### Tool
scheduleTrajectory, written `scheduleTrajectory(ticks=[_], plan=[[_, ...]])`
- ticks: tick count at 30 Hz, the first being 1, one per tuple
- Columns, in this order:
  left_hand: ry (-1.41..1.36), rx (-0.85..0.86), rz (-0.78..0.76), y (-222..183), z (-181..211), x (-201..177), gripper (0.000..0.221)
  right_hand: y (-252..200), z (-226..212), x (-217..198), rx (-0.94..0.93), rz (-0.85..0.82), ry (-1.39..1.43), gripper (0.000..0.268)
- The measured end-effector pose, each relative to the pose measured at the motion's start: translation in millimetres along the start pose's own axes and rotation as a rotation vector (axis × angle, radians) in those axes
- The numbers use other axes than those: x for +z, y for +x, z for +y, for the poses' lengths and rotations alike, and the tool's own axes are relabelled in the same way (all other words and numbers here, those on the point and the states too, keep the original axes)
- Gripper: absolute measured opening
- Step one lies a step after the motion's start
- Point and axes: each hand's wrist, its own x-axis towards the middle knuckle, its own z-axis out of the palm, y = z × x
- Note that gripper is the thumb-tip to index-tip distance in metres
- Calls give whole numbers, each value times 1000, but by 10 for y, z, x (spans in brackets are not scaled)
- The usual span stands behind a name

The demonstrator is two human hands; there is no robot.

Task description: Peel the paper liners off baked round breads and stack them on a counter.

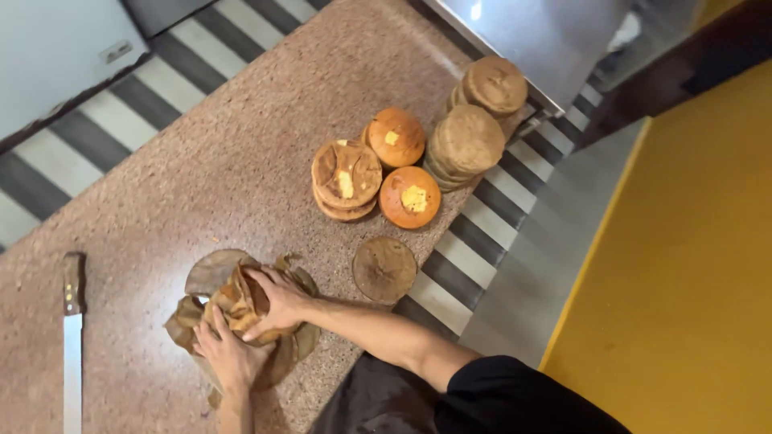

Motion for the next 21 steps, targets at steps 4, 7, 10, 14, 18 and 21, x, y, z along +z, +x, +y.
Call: scheduleTrajectory(ticks=[4,7,10,14,18,21], plan=[[-196,90,180,-174,-157,102,120,-146,-93,81,33,17,100,151],[-251,93,248,-159,-208,226,111,-255,-266,63,220,-8,218,151],[-519,-131,52,-162,-16,277,96,-278,59,196,249,77,801,134],[-891,-181,56,-246,512,19,80,-484,306,135,171,-77,1255,89],[-697,179,112,-214,689,-85,86,-686,268,-108,304,30,1309,55],[-700,384,86,-31,886,-507,101,-753,197,-453,150,265,1190,51]])
